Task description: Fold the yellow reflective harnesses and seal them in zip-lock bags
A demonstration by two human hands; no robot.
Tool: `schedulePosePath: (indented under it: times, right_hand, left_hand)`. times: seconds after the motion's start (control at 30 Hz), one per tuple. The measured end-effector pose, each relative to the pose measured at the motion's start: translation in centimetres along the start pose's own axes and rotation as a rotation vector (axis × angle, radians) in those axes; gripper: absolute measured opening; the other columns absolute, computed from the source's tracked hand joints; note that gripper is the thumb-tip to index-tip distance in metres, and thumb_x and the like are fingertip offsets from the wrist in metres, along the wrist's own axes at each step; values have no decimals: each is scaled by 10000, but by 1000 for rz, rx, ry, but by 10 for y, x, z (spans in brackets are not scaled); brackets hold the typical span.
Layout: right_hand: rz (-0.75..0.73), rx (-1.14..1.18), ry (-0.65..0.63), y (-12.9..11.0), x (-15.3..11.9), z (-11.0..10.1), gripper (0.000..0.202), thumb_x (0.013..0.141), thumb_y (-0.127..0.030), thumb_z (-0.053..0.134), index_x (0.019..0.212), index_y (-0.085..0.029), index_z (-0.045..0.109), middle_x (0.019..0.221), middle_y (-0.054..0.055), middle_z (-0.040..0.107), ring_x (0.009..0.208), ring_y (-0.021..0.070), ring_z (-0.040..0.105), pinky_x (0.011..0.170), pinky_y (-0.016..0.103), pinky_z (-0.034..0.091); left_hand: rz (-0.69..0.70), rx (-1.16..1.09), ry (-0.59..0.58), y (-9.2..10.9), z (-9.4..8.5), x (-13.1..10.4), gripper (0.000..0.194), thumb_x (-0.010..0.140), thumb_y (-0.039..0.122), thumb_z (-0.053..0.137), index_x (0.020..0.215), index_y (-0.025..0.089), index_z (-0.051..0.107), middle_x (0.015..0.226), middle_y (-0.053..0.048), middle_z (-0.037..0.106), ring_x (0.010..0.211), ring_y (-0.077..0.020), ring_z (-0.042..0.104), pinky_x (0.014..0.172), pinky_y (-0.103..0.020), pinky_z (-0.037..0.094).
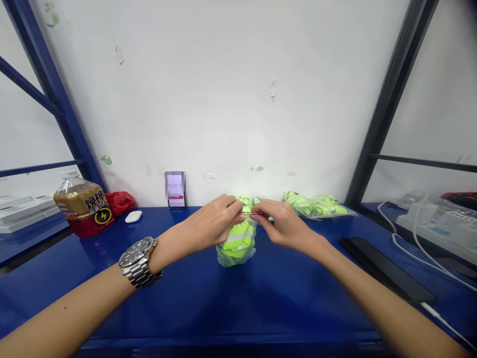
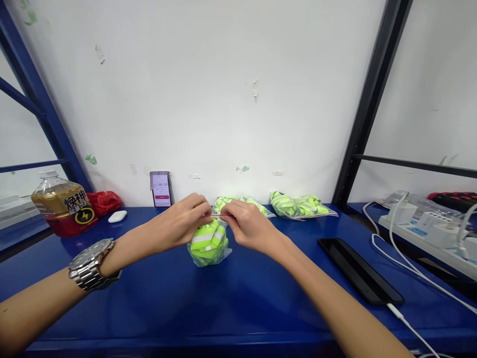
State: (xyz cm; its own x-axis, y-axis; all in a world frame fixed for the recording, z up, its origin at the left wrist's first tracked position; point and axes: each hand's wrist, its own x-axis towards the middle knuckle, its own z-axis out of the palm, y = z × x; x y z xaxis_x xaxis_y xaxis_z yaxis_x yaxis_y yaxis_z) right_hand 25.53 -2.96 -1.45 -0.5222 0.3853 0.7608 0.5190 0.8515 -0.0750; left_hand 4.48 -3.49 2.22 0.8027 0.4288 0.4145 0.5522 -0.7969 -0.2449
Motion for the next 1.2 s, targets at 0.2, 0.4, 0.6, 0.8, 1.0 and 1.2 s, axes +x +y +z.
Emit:
schedulePosePath:
  times: [0.2, 0.4, 0.6, 0.8, 1.0, 1.2]
  right_hand:
    - [9, 3, -15, -7, 2, 1, 105, 879, -104, 505, 842, -153, 590, 718, 29, 586, 611, 126, 498, 569, 246, 370]
    - [38, 14, -37, -17, 4, 3, 86, 868, -126, 514, 844, -145, 595, 728, 33, 564, 636, 133, 501, 589, 252, 376]
    - [86, 48, -82, -18, 7, 3, 71, 859, -133, 524, 829, -145, 587, 768, 45, 571, 693, 150, 517, 630, 267, 388]
    - [92, 78, -27, -15, 7, -2, 100, 797, -59, 569, 766, -150, 597, 711, 19, 582, 643, 125, 517, 597, 238, 368]
    - [101, 46, 27, -20, 9, 2, 120, 762, -42, 586, 703, -145, 607, 642, 7, 570, 589, 112, 504, 559, 228, 343]
    - [133, 50, 41, -17, 10, 5, 122, 767, -55, 588, 693, -149, 615, 638, 6, 587, 595, 116, 525, 566, 231, 353]
  left_hand:
    - [15, 211, 47, -1, 11, -3, 180, 876, 41, 336, 798, 157, 450, 769, -58, 494, 687, -174, 429, 603, -294, 360]
    - [-52, 197, 36, 0, 21, -7, 199, 724, -17, 404, 793, 169, 416, 769, -49, 484, 684, -174, 432, 594, -291, 357]
    - [-46, 104, 2, 6, 14, -3, 258, 663, -37, 419, 822, 166, 421, 811, -54, 493, 715, -174, 441, 622, -288, 381]
    - [-127, -89, -90, 9, -6, -1, 120, 886, 96, 384, 799, 172, 416, 797, -47, 504, 704, -161, 470, 617, -272, 394]
    - [-167, 64, -86, 11, 7, -3, 258, 684, -44, 425, 828, 169, 410, 834, -58, 506, 738, -178, 467, 635, -294, 390]
    - [-117, 107, -25, 4, 17, -2, 176, 777, 1, 397, 821, 167, 437, 792, -51, 491, 717, -184, 454, 625, -301, 389]
